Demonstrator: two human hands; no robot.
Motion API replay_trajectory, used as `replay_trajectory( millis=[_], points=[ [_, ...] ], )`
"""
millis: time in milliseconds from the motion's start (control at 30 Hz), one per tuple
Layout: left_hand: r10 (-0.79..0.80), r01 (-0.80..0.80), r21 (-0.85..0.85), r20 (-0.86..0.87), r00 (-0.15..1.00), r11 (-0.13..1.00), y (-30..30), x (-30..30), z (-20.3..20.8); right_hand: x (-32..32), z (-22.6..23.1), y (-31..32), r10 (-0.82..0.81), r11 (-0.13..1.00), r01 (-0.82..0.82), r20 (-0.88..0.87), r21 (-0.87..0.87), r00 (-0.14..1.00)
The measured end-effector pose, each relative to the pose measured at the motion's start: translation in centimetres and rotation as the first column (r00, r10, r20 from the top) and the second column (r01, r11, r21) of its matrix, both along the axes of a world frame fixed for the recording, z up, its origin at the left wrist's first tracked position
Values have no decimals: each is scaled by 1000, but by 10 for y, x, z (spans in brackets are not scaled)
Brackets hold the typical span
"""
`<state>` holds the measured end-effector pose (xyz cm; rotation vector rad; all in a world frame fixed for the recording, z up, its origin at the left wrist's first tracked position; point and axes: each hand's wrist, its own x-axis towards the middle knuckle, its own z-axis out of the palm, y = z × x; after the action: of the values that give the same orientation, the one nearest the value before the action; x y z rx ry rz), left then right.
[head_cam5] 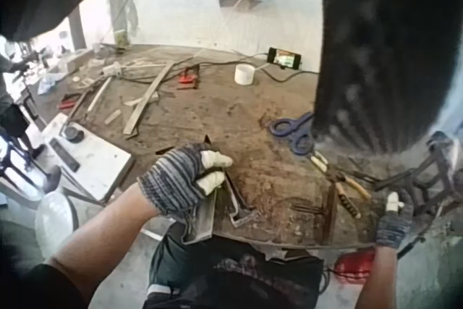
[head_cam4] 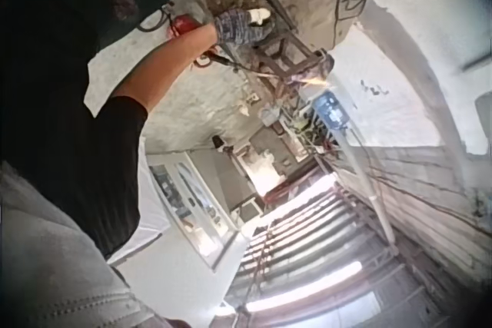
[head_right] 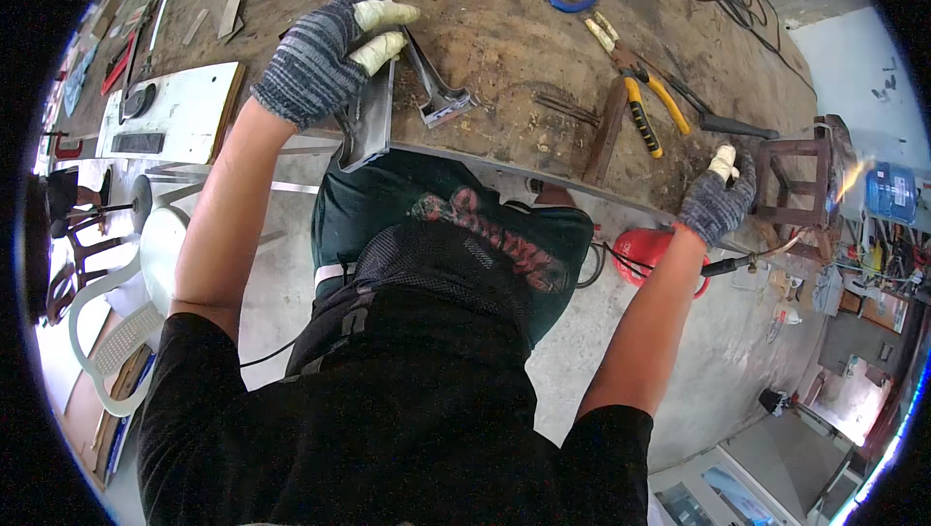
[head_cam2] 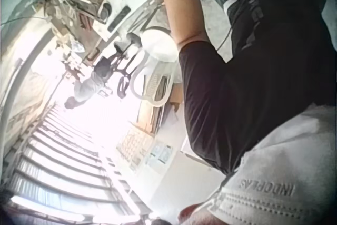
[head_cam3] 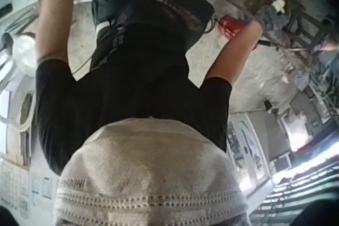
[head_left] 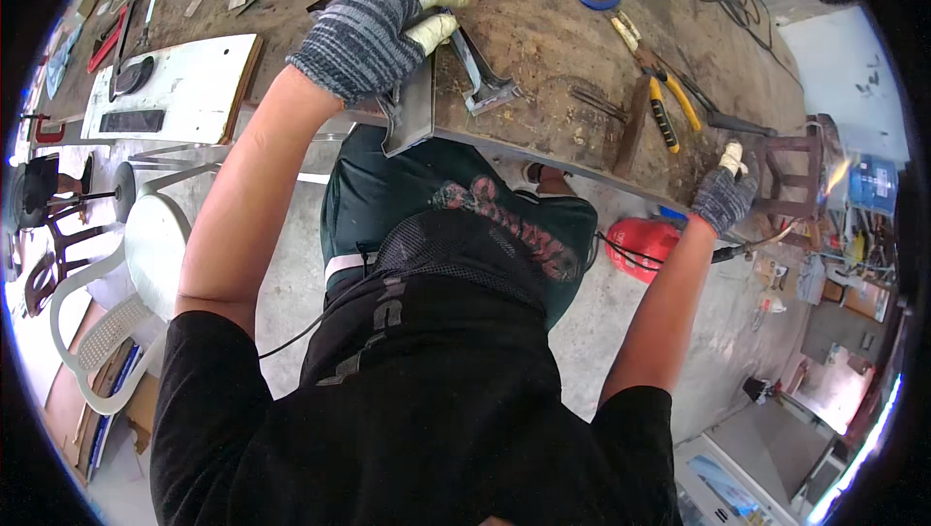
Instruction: Assembling and finishing metal channel letters for a sign at a workbench.
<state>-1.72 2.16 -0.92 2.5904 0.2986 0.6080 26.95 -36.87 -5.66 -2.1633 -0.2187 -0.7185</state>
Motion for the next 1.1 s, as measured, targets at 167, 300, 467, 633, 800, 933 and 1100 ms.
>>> replay_trajectory(
  millis=[167, 300, 467, 633, 800, 933, 1100],
  points=[
    [-40, 38, 35, 56, 998, 999, 1, -2, -11, -69, 20, 29, 334, 941, -336, -38, -49, 942],
    [-44, 45, -3, 35, 998, 999, 2, -2, -15, -124, 44, 65, 307, 772, -339, -153, -537, 939],
    [-73, 73, 1, 33, 997, 997, 3, -1, -19, -139, 60, 98, 180, 744, -400, -416, -536, 891],
    [-77, 76, 105, 7, 997, 992, 5, 1, -16, -142, 56, 106, 172, 696, -378, -369, -611, 913],
    [-48, 48, 110, 2, 999, 993, 10, 3, -13, -168, 55, 113, 479, 773, -419, 5, -476, 878],
    [-81, 78, 48, 50, 995, 996, 11, 5, -14, -192, 52, 141, 734, 628, -653, 43, -424, 678],
    [-96, 95, 43, 29, 995, 995, 13, 5, -13, -210, 40, 180, 726, 605, -689, -80, -400, 683]
  ],
)
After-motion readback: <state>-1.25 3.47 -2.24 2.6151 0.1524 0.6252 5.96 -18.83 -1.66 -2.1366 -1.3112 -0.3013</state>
